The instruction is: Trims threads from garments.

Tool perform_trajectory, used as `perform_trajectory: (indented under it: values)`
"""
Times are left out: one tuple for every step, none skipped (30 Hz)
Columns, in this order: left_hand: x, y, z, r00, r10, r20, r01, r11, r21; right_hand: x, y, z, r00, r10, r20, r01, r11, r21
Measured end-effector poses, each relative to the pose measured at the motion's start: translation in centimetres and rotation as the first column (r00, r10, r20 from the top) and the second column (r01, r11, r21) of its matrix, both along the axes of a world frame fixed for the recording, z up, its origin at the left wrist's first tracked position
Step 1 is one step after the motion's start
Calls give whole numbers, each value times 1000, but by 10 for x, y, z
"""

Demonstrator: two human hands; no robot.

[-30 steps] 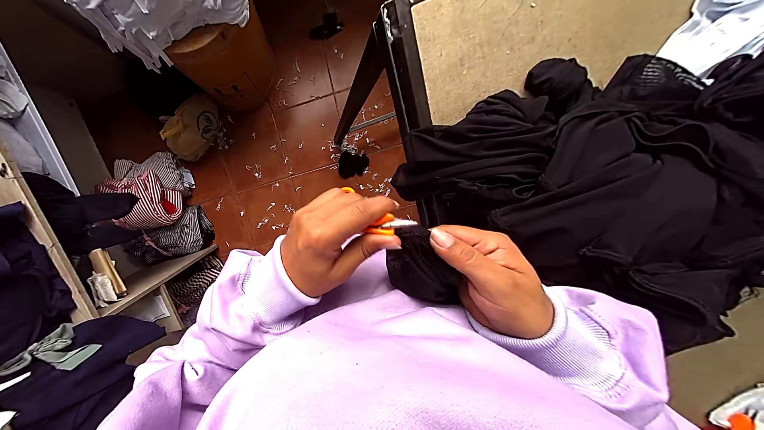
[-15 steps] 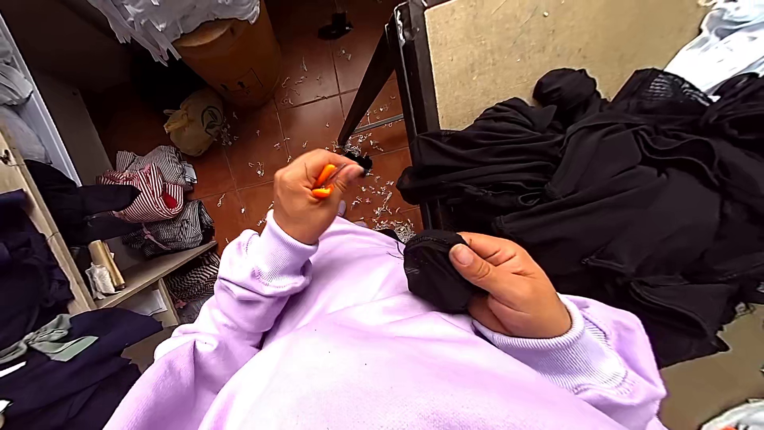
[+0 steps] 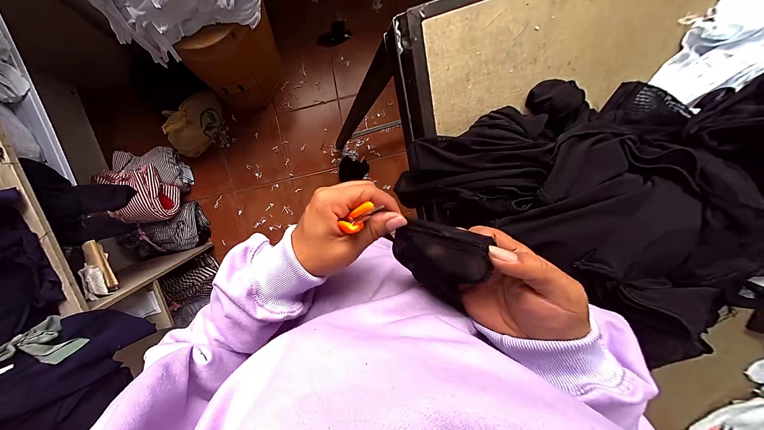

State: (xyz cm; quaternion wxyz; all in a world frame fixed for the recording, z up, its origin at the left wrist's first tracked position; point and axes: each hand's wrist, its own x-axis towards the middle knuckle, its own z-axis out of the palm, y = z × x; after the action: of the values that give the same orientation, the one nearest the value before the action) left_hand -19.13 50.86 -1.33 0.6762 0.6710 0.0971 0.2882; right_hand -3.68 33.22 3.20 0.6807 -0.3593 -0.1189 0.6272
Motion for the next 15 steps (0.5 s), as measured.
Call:
perform_trajectory:
  values:
    - [0,2,0,1000,24,-15,-24,1000,5,0,0,0,1000,-5,6,5,1000,-8]
    - [0,2,1,1000,20,-23,-20,1000,5,0,1,-1,1000,-10,22,10,1000,-14]
    - [1,2,2,1000,-1,-24,1,1000,3,0,1,-2,999,-9,39,9,1000,-1]
    - [1,0,3,1000,-27,-16,27,1000,-1,1,2,-3,997,7,82,-8,1000,17]
    - [2,-2,5,999,-49,-2,49,999,-8,1,3,-4,988,30,150,-34,999,22]
    - [3,-4,6,998,-61,11,61,998,-18,1,4,-4,972,46,229,-49,999,5]
    - [3,-5,6,999,-49,18,50,998,-26,1,4,-4,954,66,294,-63,998,-17]
    - [4,-5,5,1000,-9,9,9,1000,-23,0,4,-3,942,78,326,-71,997,-32]
    - [3,-4,2,999,49,-13,-49,999,0,0,4,-2,941,73,331,-64,997,-39]
    - [1,-1,-1,993,109,-51,-107,993,53,0,4,-1,947,51,318,-41,998,-41]
    - [-1,3,-4,983,158,-97,-146,981,127,-1,5,0,953,17,302,-3,999,-48]
    - [-5,6,-6,973,175,-150,-141,967,211,-2,5,0,956,-17,292,37,997,-62]
    - [-9,9,-6,966,151,-210,-86,953,290,-3,5,0,956,-42,290,67,995,-79]
    - [-13,11,-6,959,110,-262,-12,938,348,-3,4,1,955,-55,292,84,992,-89]
    - [-17,11,-4,953,76,-292,46,920,390,-4,5,1,953,-59,297,89,992,-90]
